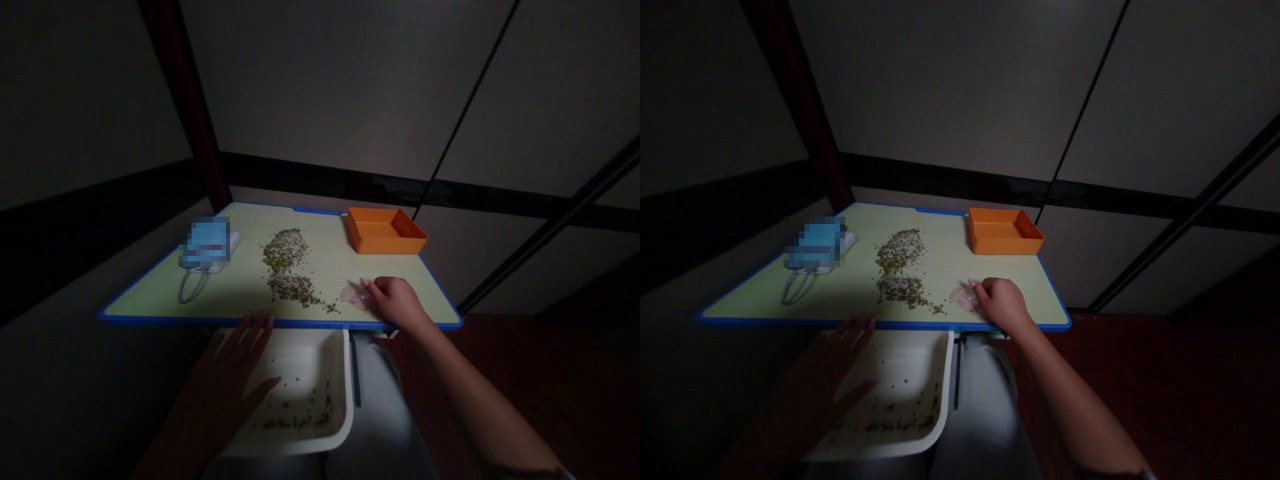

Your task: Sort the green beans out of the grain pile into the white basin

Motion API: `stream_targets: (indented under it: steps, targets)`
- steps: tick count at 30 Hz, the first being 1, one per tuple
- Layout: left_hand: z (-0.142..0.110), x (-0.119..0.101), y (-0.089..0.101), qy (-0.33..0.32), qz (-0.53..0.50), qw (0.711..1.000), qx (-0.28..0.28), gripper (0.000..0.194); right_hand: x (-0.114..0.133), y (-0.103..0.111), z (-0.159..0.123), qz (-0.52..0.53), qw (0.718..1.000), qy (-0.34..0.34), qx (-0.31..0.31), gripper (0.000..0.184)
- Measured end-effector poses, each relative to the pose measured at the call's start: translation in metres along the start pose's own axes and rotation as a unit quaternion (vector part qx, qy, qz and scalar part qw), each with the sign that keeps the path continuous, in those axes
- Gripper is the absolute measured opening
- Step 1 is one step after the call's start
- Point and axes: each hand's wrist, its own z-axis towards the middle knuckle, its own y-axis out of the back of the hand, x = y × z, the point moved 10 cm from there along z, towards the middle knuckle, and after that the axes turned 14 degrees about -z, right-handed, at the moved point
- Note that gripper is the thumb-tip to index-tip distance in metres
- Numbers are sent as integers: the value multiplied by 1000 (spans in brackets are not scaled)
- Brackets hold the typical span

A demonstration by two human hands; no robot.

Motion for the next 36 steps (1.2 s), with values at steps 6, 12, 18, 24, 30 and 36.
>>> stream_targets:
  steps: [6, 12, 18, 24, 30, 36]
  targets:
    - [-2, 0, -2, -7, 9, 1000, -1, 81, -2, -1, 4, -5, 1000, 1, 4, 51]
    - [-1, 0, 0, -8, 10, 1000, -8, 79, 9, -3, 3, 1, 999, 30, 19, 51]
    - [-2, 0, -1, -9, 20, 1000, -5, 78, 11, -3, 7, -36, 999, 22, 8, 50]
    - [-1, -3, 1, -13, 27, 1000, -7, 79, 10, -2, 13, -53, 999, 8, 0, 48]
    - [-1, -1, 1, -15, 15, 1000, -11, 81, 24, 1, 21, -34, 998, 57, -5, 47]
    - [-1, -3, 3, -24, 16, 999, -22, 78, 27, 1, 18, 12, 996, 92, 9, 45]
